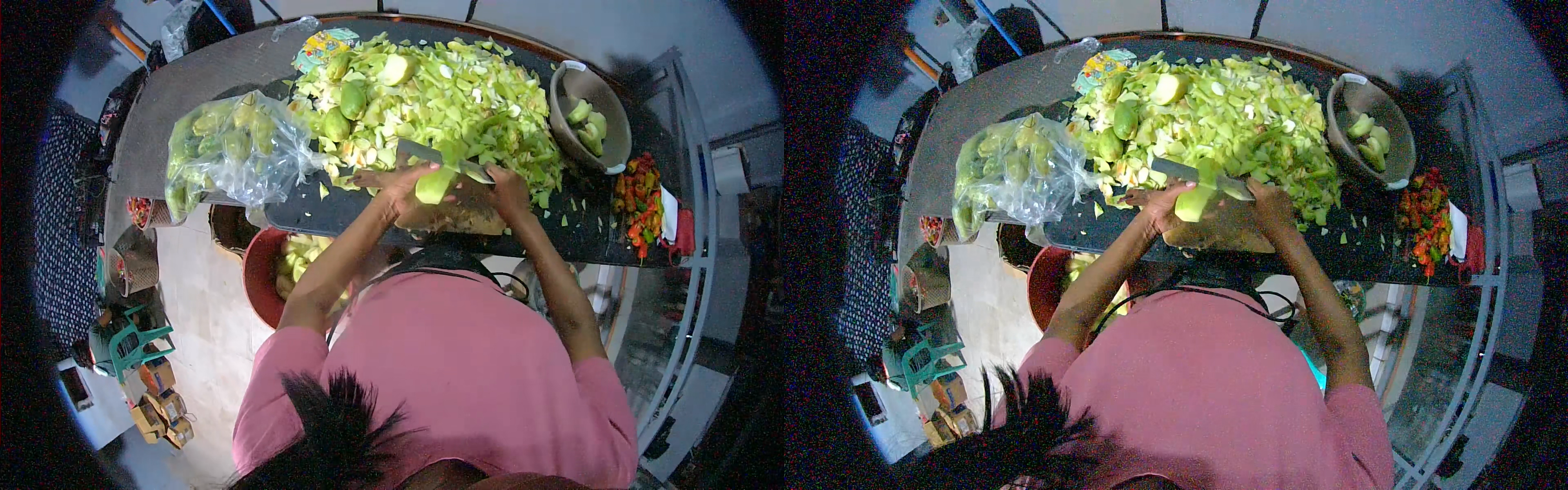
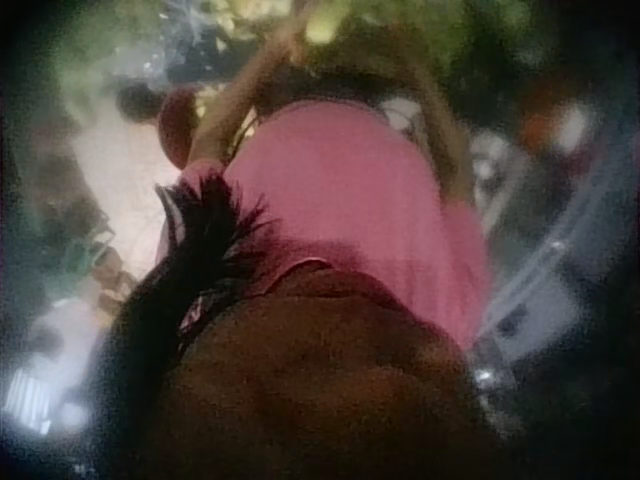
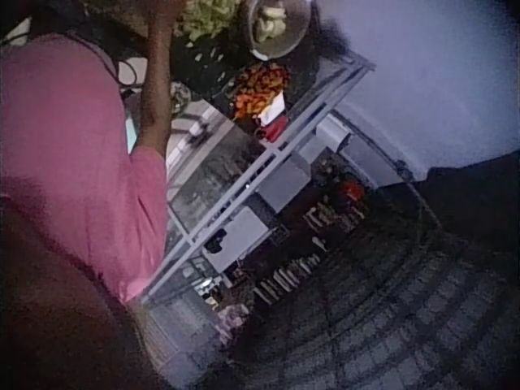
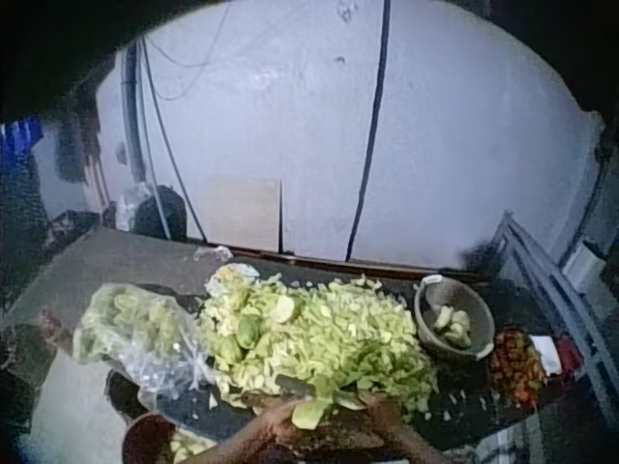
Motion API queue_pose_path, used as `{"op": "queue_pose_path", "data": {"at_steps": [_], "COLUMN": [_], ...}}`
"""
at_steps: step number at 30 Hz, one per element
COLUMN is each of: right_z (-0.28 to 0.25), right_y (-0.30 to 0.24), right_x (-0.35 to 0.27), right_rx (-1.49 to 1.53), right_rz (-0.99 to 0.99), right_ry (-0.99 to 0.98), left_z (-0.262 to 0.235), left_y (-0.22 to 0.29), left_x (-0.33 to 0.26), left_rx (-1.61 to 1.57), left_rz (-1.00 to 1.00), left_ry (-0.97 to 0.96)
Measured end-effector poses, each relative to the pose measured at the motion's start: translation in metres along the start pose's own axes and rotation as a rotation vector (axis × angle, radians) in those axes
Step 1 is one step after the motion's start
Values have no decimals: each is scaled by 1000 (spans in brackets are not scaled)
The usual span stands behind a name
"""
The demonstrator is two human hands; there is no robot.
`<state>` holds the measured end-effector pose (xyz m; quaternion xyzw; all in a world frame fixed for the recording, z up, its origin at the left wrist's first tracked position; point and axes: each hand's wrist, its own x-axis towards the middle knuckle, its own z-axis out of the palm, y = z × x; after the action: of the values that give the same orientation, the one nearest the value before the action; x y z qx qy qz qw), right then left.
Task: The person is peeling and slicing green fruit using a large knife, placing the pieces into a pile on the counter and some into a bucket.
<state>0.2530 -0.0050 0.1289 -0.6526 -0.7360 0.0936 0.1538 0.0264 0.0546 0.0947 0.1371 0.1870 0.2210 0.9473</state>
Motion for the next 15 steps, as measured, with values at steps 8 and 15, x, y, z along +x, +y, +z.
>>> {"op": "queue_pose_path", "data": {"at_steps": [8,15], "right_z": [-9,9], "right_y": [3,76], "right_x": [2,-21], "right_rx": [-45,-36], "right_rz": [19,245], "right_ry": [151,-43], "left_z": [12,30], "left_y": [-10,13], "left_x": [2,-38], "left_rx": [-38,228], "left_rz": [157,199], "left_ry": [203,63]}}
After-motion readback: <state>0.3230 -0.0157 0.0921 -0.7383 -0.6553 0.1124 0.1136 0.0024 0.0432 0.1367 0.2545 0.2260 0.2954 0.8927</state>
